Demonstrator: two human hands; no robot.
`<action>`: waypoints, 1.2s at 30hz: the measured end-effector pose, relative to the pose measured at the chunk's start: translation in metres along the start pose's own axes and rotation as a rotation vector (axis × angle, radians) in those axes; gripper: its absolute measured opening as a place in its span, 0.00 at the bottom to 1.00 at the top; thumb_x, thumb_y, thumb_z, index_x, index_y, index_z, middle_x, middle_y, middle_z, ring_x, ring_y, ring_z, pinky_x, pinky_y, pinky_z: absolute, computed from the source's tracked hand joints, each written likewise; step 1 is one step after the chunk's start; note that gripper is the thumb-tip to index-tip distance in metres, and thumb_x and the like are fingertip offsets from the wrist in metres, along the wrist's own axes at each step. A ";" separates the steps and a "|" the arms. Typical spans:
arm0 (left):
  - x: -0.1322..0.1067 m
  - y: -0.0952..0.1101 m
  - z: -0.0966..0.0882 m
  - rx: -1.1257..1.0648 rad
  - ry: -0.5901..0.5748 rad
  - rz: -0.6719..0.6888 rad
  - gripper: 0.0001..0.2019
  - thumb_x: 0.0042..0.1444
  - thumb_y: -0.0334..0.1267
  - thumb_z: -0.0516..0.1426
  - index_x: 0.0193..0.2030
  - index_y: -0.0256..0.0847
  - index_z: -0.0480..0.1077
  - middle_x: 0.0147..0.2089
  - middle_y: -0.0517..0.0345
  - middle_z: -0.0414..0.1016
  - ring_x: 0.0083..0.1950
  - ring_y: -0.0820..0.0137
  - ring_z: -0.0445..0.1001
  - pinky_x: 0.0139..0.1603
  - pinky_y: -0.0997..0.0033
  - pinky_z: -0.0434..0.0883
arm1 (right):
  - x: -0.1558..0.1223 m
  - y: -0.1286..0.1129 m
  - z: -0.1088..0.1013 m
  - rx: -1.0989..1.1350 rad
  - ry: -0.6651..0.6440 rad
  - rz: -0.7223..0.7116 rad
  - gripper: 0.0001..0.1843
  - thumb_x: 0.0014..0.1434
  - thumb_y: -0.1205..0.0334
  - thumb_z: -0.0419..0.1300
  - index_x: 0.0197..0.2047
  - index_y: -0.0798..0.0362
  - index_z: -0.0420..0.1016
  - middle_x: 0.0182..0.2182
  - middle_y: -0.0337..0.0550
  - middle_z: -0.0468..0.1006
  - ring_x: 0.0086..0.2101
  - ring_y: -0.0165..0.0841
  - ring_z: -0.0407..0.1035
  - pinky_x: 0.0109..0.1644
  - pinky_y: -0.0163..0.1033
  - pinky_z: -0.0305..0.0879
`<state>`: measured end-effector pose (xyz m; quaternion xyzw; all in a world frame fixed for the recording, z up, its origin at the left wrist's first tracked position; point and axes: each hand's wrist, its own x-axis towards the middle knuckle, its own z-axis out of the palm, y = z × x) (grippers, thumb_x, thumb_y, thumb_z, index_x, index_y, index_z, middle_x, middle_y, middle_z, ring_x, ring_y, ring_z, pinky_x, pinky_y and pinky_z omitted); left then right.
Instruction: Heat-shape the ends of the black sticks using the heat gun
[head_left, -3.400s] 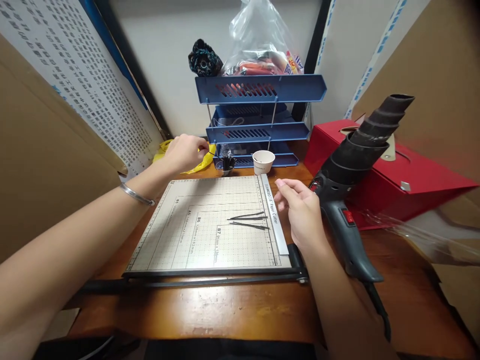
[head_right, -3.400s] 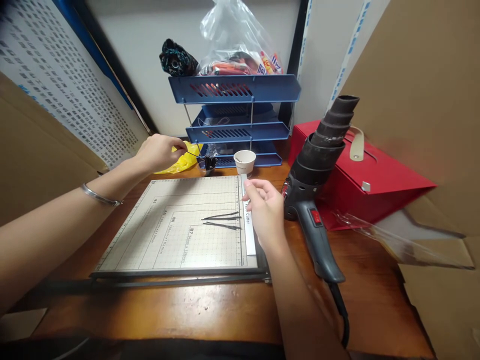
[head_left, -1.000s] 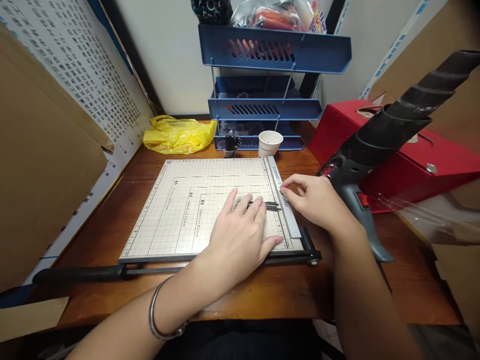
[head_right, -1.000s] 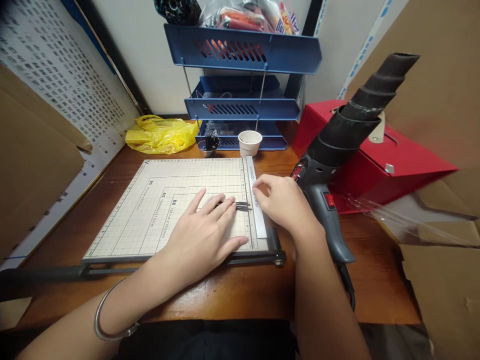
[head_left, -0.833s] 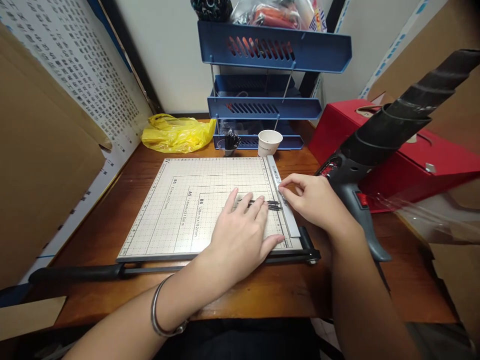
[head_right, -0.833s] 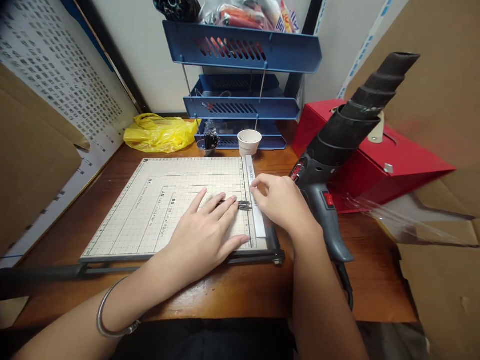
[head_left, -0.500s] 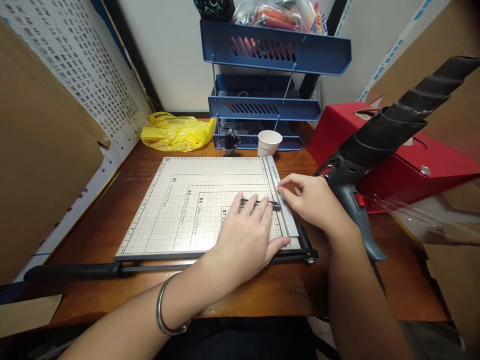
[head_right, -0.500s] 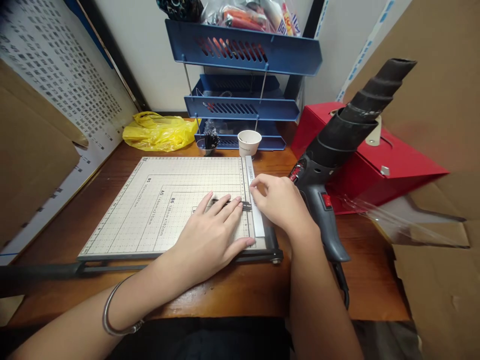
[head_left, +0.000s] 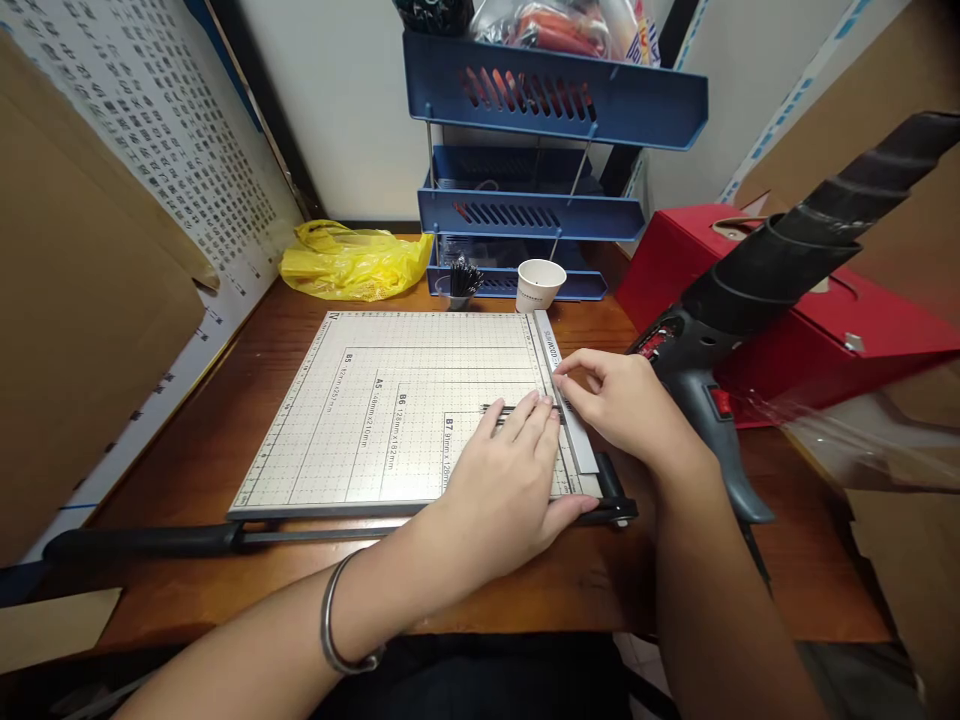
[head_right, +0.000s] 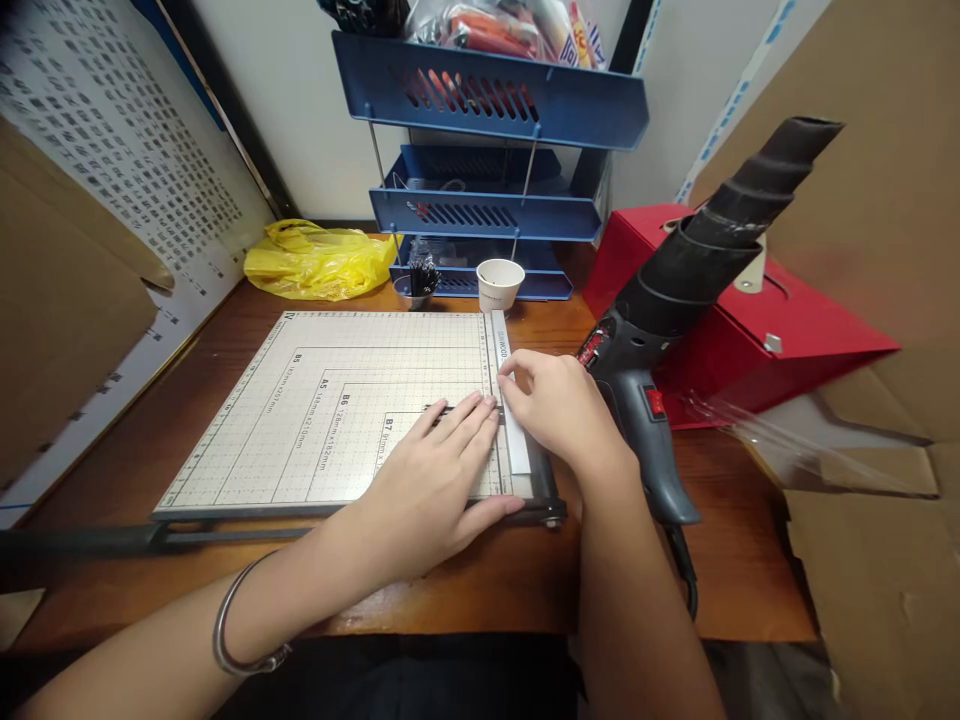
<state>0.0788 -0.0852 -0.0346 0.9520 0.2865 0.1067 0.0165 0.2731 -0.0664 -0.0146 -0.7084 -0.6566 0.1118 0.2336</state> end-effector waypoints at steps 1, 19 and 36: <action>0.000 0.000 -0.001 0.004 0.008 0.000 0.40 0.72 0.61 0.47 0.73 0.23 0.61 0.76 0.37 0.60 0.78 0.51 0.58 0.75 0.44 0.58 | 0.000 0.000 0.000 0.000 0.001 0.003 0.10 0.62 0.56 0.59 0.40 0.48 0.82 0.23 0.37 0.73 0.25 0.31 0.61 0.33 0.39 0.54; 0.000 -0.001 -0.004 -0.010 0.040 -0.045 0.36 0.74 0.59 0.46 0.67 0.23 0.68 0.70 0.37 0.70 0.74 0.50 0.64 0.76 0.42 0.55 | -0.003 -0.003 -0.005 0.036 -0.004 -0.024 0.11 0.63 0.57 0.59 0.40 0.49 0.83 0.22 0.36 0.72 0.26 0.30 0.62 0.34 0.38 0.55; -0.001 -0.059 -0.054 -0.094 -0.128 -0.297 0.15 0.63 0.42 0.64 0.54 0.42 0.76 0.54 0.52 0.80 0.55 0.53 0.75 0.53 0.52 0.72 | -0.009 -0.012 -0.013 0.085 -0.268 -0.108 0.15 0.58 0.54 0.66 0.47 0.46 0.87 0.18 0.31 0.58 0.21 0.27 0.50 0.29 0.37 0.48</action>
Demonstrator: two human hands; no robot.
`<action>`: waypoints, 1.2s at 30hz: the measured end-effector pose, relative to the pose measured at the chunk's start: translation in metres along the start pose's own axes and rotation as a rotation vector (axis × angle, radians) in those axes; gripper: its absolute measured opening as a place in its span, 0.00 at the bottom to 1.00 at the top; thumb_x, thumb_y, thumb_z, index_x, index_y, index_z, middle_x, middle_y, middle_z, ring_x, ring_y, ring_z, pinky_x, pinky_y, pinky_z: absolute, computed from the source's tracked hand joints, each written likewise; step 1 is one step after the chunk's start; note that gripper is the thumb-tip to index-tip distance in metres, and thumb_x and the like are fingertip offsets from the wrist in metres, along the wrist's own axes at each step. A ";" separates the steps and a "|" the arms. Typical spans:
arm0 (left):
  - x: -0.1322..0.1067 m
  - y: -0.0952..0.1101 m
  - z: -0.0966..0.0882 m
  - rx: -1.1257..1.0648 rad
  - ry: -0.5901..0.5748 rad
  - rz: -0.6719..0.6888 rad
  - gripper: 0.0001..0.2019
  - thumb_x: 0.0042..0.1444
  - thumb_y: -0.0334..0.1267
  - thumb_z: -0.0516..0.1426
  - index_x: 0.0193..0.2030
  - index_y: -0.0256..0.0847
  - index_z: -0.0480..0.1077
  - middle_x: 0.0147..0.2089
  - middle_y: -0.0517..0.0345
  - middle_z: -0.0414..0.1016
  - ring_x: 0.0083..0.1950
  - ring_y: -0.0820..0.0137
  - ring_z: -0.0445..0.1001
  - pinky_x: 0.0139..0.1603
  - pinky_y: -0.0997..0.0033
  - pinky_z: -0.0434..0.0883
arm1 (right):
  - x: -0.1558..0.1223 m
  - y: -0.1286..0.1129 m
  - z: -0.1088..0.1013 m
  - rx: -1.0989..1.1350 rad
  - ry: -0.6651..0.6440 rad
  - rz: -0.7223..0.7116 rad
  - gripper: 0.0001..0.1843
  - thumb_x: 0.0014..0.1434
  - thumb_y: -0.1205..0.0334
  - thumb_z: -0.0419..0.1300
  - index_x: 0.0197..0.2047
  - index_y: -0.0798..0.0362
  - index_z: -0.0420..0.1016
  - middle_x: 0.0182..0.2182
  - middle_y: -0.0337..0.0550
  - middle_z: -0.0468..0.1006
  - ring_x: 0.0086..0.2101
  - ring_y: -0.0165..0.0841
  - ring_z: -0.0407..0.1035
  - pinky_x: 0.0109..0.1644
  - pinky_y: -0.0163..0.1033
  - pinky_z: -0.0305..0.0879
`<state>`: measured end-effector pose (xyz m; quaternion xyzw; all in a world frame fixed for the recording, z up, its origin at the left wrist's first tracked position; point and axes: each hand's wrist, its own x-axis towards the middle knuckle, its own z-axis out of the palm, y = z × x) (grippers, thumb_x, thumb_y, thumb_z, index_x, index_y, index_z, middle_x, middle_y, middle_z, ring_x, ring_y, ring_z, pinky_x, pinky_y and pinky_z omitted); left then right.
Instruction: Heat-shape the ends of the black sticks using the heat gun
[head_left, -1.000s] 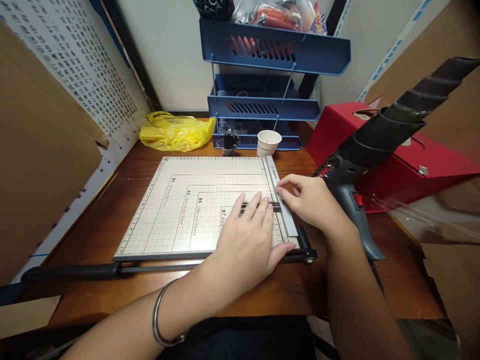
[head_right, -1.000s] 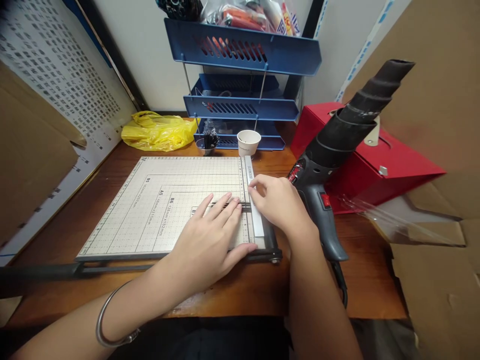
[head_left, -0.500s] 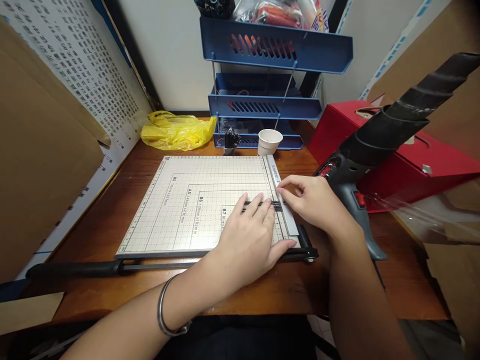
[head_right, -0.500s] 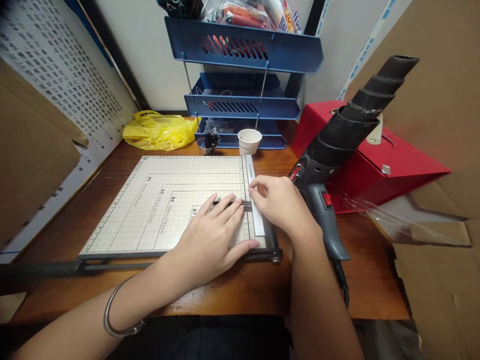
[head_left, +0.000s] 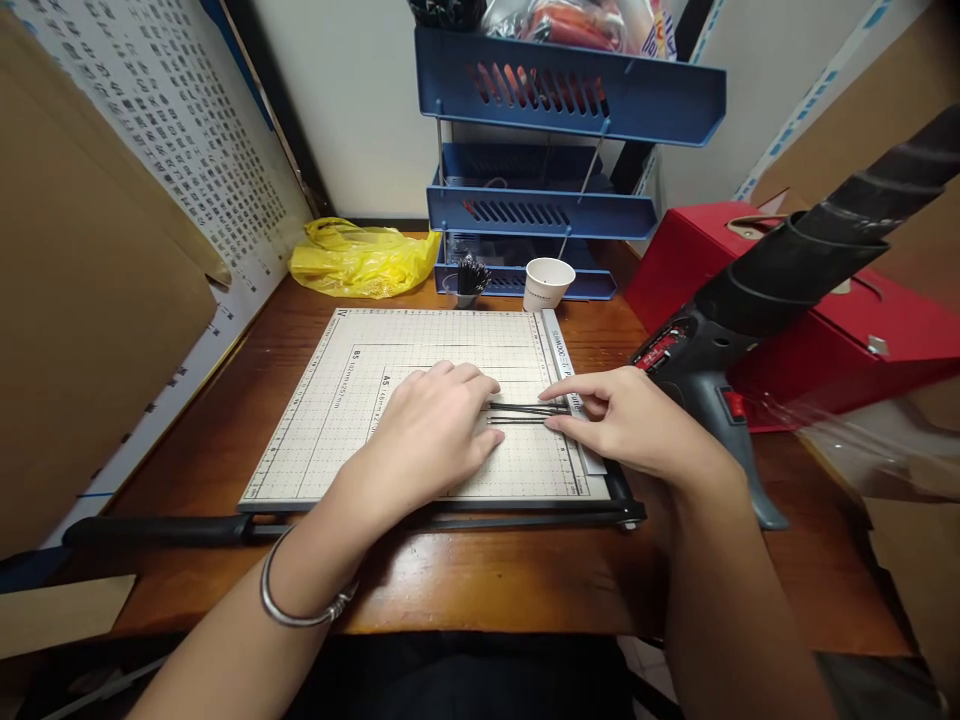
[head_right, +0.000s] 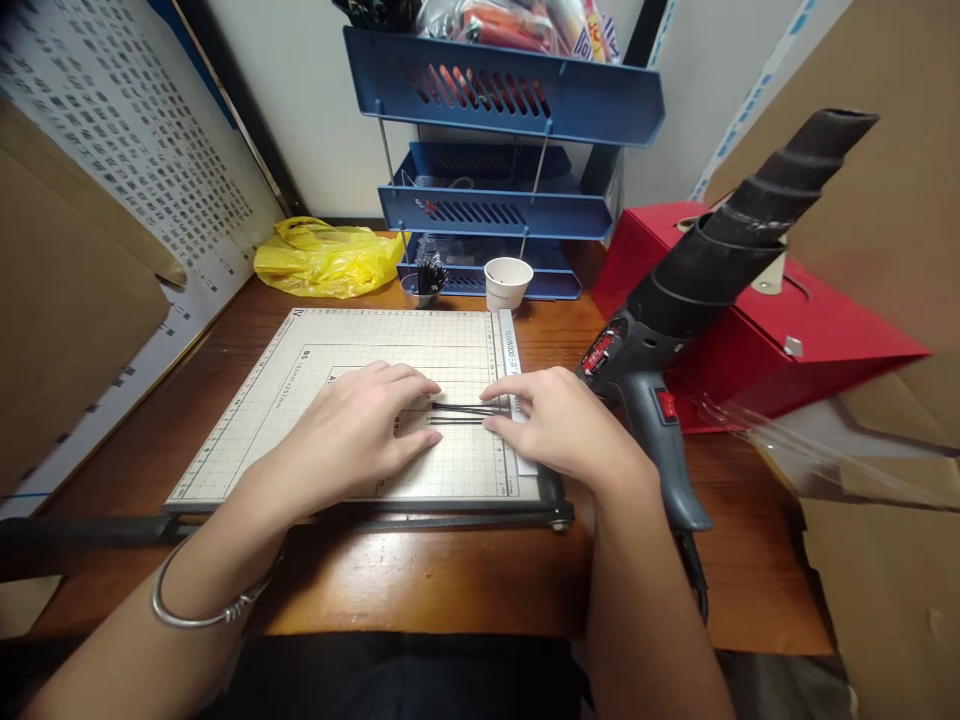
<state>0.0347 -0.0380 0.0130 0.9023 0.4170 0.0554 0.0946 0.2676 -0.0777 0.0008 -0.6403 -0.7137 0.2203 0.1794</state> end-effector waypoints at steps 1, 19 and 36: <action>0.001 0.001 0.001 -0.002 -0.001 -0.001 0.14 0.63 0.42 0.63 0.54 0.42 0.76 0.53 0.52 0.80 0.55 0.53 0.75 0.53 0.53 0.72 | 0.000 -0.001 0.000 0.000 -0.009 0.003 0.15 0.58 0.54 0.66 0.48 0.46 0.87 0.18 0.31 0.59 0.21 0.26 0.50 0.29 0.37 0.49; 0.005 0.006 0.016 -0.023 0.096 0.030 0.09 0.66 0.36 0.58 0.44 0.41 0.80 0.45 0.53 0.82 0.49 0.57 0.77 0.48 0.57 0.72 | 0.003 0.000 0.005 -0.002 -0.012 -0.004 0.12 0.58 0.57 0.64 0.43 0.48 0.87 0.19 0.33 0.64 0.22 0.27 0.53 0.29 0.37 0.50; -0.016 0.036 0.027 0.176 0.109 0.171 0.28 0.70 0.51 0.57 0.66 0.28 0.70 0.67 0.38 0.73 0.65 0.49 0.72 0.65 0.45 0.68 | 0.002 -0.002 0.006 0.013 0.006 -0.021 0.12 0.59 0.58 0.62 0.42 0.49 0.87 0.17 0.32 0.63 0.21 0.27 0.51 0.30 0.37 0.51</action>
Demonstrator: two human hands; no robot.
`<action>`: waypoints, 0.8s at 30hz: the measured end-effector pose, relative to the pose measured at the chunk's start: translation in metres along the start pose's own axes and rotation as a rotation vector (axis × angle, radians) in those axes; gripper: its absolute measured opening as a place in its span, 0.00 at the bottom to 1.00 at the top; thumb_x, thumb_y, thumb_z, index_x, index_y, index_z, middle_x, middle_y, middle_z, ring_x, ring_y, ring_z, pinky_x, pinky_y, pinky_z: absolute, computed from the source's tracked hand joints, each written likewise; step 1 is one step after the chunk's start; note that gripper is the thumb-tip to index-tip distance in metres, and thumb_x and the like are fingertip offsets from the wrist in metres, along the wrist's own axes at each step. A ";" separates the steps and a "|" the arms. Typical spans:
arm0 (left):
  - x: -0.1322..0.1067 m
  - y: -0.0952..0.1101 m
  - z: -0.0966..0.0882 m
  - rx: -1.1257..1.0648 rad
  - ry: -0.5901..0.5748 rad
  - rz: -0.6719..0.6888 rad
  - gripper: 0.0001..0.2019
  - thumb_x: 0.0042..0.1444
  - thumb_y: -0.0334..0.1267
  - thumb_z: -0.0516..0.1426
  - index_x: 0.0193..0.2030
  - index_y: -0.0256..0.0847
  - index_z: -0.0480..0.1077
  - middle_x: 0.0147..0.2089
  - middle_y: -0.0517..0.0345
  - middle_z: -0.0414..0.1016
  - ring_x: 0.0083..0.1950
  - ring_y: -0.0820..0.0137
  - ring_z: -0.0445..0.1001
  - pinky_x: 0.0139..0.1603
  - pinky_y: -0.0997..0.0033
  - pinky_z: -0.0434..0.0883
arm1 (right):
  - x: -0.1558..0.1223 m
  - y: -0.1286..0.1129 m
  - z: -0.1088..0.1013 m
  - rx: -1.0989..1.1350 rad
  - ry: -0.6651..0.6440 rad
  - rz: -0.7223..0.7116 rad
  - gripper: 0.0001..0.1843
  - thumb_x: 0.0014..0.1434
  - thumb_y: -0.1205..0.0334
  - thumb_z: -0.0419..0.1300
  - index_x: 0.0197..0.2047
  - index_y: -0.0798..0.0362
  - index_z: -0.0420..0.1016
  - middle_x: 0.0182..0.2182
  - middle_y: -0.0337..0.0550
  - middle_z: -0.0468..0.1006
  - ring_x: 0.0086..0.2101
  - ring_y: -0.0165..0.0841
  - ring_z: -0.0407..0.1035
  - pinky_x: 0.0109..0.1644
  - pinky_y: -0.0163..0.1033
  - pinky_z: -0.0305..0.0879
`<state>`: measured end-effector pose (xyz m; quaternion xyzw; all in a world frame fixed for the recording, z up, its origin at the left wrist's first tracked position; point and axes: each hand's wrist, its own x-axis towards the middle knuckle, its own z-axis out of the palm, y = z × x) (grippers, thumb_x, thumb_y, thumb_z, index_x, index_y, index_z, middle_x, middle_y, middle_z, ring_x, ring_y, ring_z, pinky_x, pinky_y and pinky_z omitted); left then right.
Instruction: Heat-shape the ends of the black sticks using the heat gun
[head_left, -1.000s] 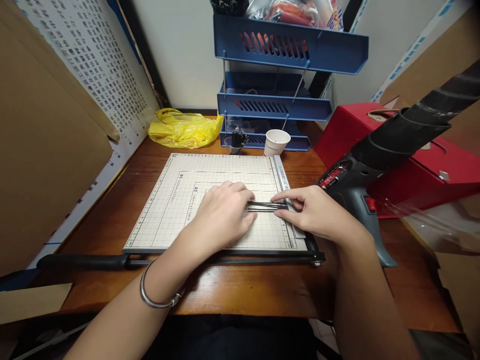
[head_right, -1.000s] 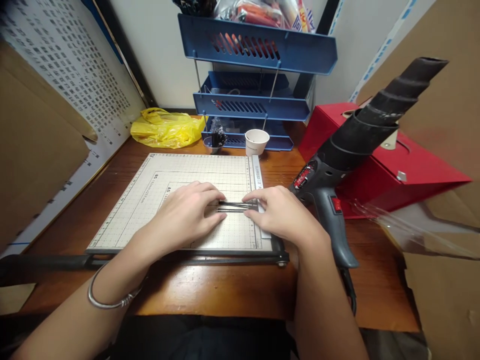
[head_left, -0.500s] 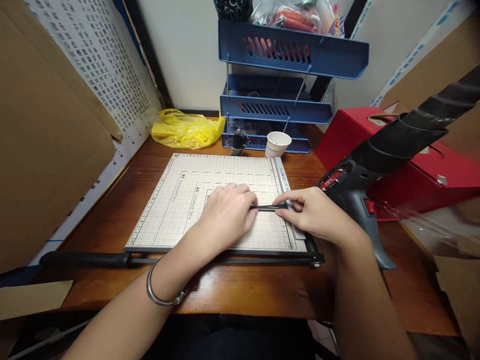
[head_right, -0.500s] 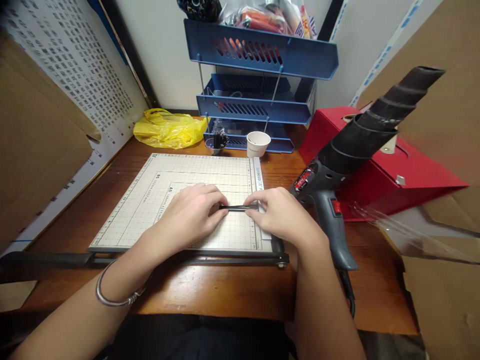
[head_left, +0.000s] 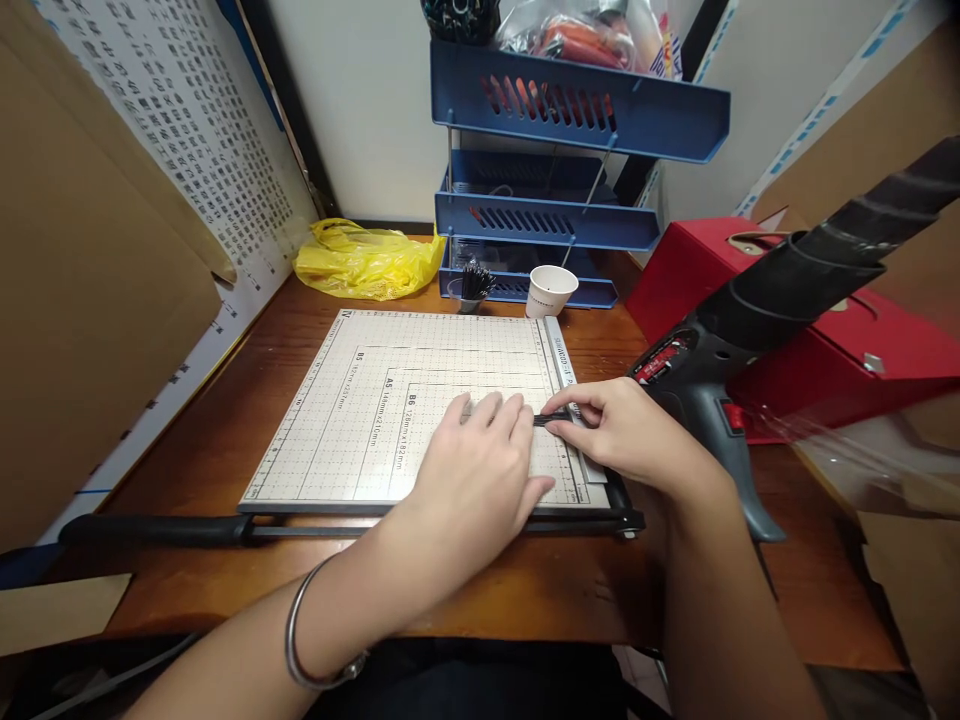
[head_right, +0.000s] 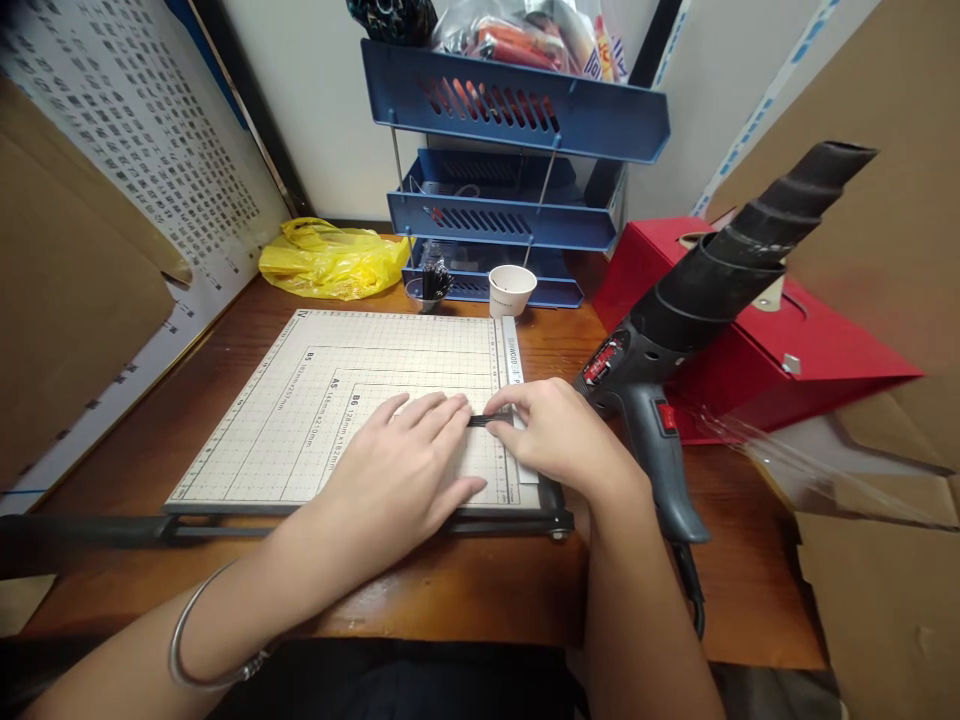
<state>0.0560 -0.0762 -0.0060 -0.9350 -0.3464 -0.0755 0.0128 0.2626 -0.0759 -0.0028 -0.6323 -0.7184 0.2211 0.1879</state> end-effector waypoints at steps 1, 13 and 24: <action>-0.003 0.004 0.002 0.024 -0.004 0.013 0.31 0.70 0.52 0.57 0.67 0.25 0.68 0.69 0.35 0.71 0.68 0.47 0.70 0.67 0.42 0.66 | 0.000 0.000 0.000 -0.001 0.001 -0.001 0.12 0.59 0.58 0.62 0.42 0.49 0.87 0.17 0.32 0.63 0.21 0.27 0.52 0.30 0.37 0.51; -0.007 0.007 0.008 0.087 -0.075 -0.046 0.36 0.73 0.57 0.49 0.70 0.22 0.65 0.72 0.27 0.64 0.73 0.40 0.65 0.70 0.29 0.60 | 0.000 -0.001 0.001 -0.029 0.003 0.024 0.12 0.59 0.58 0.62 0.42 0.48 0.87 0.18 0.33 0.65 0.21 0.28 0.54 0.31 0.37 0.53; -0.008 0.004 0.009 0.090 -0.105 -0.045 0.35 0.75 0.55 0.45 0.74 0.25 0.60 0.76 0.29 0.56 0.76 0.40 0.58 0.68 0.21 0.59 | -0.019 -0.016 0.007 -0.164 0.209 -0.016 0.16 0.68 0.55 0.56 0.49 0.51 0.83 0.38 0.47 0.82 0.40 0.40 0.74 0.49 0.47 0.65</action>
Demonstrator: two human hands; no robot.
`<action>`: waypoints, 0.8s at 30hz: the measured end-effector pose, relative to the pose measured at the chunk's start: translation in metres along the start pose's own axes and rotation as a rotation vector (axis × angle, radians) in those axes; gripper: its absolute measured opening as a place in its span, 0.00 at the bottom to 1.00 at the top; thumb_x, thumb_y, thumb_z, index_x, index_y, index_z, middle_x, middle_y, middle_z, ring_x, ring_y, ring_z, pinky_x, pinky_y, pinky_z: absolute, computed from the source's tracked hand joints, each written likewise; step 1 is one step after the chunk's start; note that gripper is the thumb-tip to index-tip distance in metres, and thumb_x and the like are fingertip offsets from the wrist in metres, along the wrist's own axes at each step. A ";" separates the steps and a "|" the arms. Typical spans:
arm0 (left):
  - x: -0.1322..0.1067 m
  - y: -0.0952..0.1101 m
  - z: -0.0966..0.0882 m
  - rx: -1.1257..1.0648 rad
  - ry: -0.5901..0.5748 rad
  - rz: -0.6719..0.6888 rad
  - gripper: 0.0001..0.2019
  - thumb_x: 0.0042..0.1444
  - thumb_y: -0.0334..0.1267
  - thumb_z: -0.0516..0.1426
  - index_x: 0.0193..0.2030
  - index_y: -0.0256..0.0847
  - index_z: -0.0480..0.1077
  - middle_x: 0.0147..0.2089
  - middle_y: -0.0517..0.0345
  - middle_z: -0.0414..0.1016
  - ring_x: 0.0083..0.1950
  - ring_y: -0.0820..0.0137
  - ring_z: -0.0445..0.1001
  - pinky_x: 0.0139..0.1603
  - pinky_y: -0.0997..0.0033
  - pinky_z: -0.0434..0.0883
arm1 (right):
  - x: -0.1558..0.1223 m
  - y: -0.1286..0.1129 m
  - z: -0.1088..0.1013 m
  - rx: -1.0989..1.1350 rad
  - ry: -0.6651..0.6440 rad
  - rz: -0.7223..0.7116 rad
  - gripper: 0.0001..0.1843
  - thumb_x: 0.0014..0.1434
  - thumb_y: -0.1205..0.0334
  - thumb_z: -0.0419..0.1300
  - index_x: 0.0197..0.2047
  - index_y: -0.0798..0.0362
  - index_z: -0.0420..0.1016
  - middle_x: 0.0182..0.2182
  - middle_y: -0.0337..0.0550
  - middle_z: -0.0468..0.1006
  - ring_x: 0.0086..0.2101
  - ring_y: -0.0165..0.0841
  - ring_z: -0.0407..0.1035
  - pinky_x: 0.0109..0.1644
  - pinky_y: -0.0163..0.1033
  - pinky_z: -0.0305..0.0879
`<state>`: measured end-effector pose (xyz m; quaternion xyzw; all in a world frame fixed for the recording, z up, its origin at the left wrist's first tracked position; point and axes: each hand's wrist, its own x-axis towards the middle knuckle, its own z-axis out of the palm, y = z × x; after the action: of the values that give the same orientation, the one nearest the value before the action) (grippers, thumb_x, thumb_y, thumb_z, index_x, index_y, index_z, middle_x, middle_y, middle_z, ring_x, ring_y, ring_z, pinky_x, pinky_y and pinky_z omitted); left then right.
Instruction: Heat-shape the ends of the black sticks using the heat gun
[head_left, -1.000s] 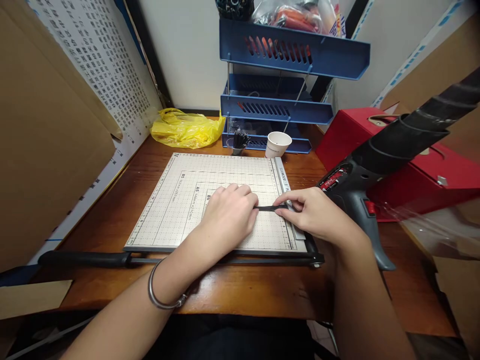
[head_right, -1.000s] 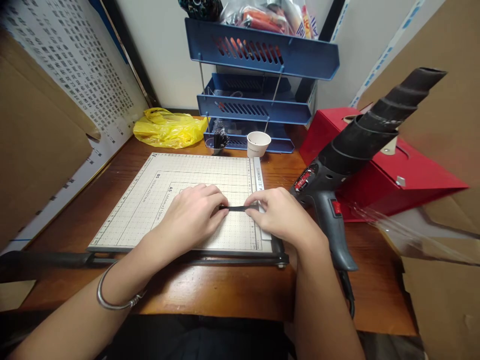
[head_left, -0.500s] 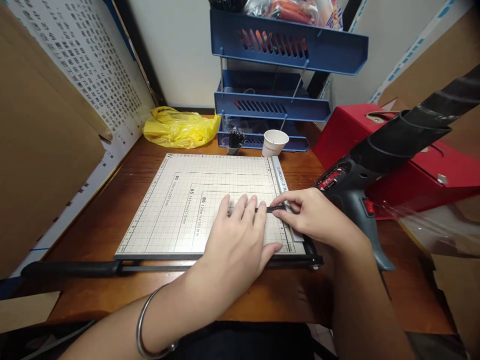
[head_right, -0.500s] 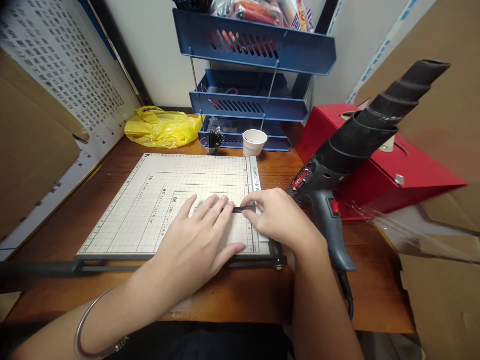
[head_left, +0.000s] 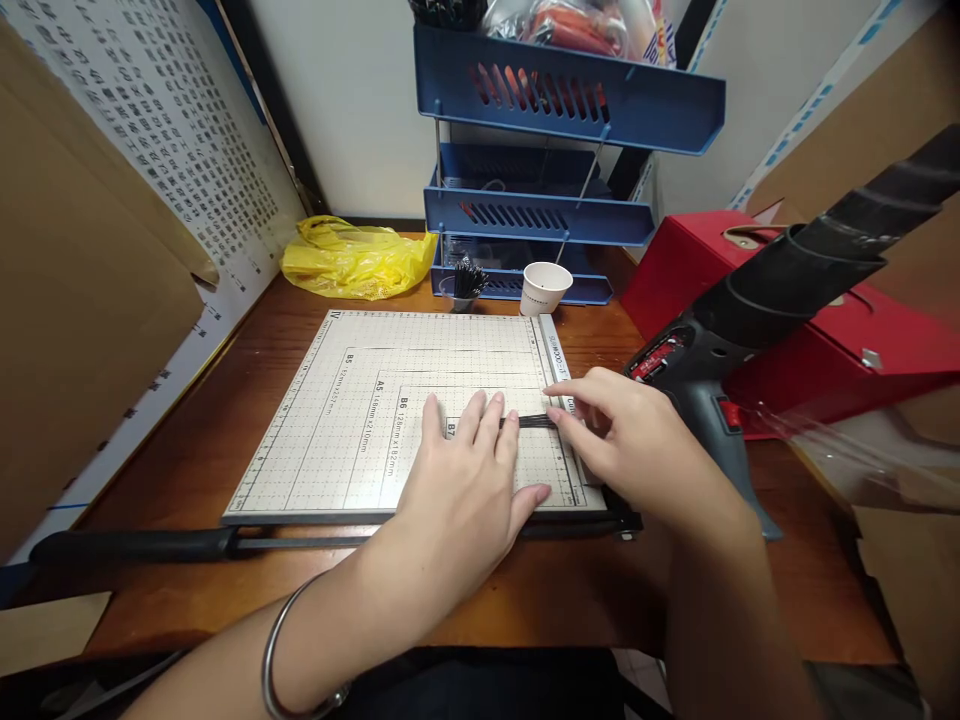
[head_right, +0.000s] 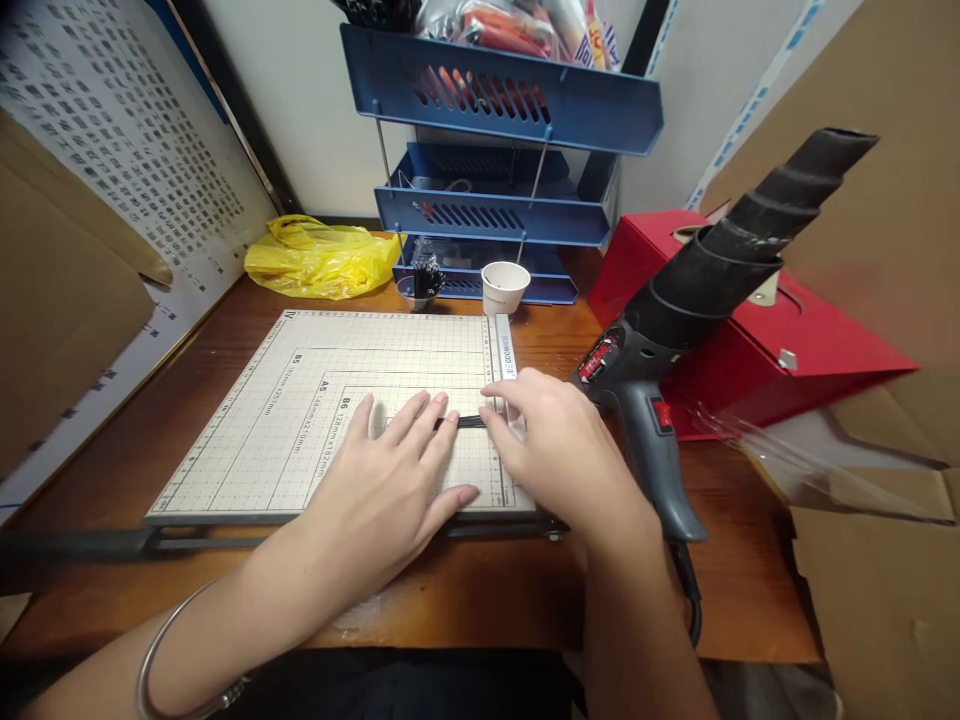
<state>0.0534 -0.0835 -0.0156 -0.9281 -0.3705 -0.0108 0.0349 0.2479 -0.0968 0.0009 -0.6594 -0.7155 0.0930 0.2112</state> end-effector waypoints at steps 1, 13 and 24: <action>0.000 -0.001 -0.001 -0.002 -0.010 0.000 0.34 0.75 0.54 0.45 0.74 0.25 0.59 0.76 0.30 0.55 0.77 0.40 0.58 0.68 0.21 0.58 | -0.008 -0.006 0.004 -0.037 0.063 -0.009 0.17 0.70 0.55 0.54 0.49 0.51 0.82 0.42 0.49 0.83 0.45 0.43 0.75 0.58 0.54 0.62; 0.004 -0.006 -0.014 -0.041 -0.130 0.020 0.27 0.75 0.47 0.46 0.74 0.36 0.63 0.78 0.34 0.51 0.79 0.41 0.51 0.68 0.19 0.56 | -0.048 -0.040 0.040 -0.142 -0.100 -0.075 0.48 0.72 0.32 0.35 0.75 0.65 0.55 0.73 0.58 0.55 0.73 0.53 0.50 0.74 0.76 0.23; 0.005 -0.026 -0.020 -0.103 -0.172 0.042 0.29 0.74 0.50 0.48 0.75 0.37 0.60 0.80 0.40 0.49 0.80 0.43 0.49 0.71 0.23 0.53 | -0.045 -0.043 0.045 -0.168 -0.074 -0.047 0.53 0.70 0.30 0.30 0.72 0.69 0.60 0.71 0.59 0.60 0.71 0.51 0.55 0.75 0.73 0.30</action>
<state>0.0391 -0.0630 0.0058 -0.9338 -0.3514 0.0506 -0.0444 0.1916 -0.1393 -0.0293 -0.6540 -0.7433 0.0520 0.1310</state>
